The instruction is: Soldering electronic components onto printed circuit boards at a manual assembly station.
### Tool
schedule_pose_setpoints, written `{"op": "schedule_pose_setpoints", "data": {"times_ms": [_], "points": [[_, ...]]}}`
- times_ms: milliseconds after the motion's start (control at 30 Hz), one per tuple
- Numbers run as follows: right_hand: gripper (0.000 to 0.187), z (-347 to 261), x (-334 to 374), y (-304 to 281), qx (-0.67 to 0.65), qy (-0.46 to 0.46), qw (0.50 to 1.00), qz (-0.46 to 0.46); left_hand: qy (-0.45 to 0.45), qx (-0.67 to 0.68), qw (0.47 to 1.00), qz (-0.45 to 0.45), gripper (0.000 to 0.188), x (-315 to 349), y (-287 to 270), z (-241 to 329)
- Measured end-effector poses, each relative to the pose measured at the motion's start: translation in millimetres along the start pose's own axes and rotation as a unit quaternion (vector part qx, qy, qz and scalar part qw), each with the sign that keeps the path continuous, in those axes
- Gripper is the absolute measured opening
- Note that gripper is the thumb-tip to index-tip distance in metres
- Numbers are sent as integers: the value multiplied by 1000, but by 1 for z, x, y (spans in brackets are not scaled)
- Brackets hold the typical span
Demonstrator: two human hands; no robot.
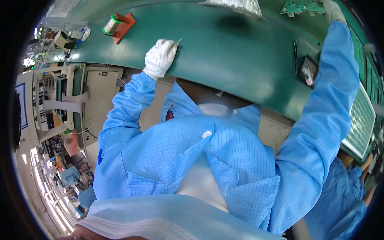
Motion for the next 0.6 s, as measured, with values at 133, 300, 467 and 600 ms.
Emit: {"op": "schedule_pose_setpoints", "data": {"times_ms": [133, 300, 467, 600], "points": [[41, -62, 134, -19, -278, 294, 910, -84, -17, 37, 999, 5, 16, 9, -2, -7], [26, -141, 332, -11, -372, 298, 878, 32, -37, 106, 993, 45, 20, 10, -4, -10], [25, -165, 440, 111, -484, 361, 789, 111, 16, 104, 991, 86, 23, 8, -10, -6], [55, -203, 447, 189, -462, 317, 819, 126, 81, 93, 978, 168, 16, 11, -17, 0]]}}
Point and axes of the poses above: each hand's wrist, its own x-axis away from the middle knuckle, its own y-axis out of the palm, z = x × y, the point moved 5 cm from there along -x, towards the middle knuckle, and after that the axes turned 14 degrees about y, right-handed, at the moved point
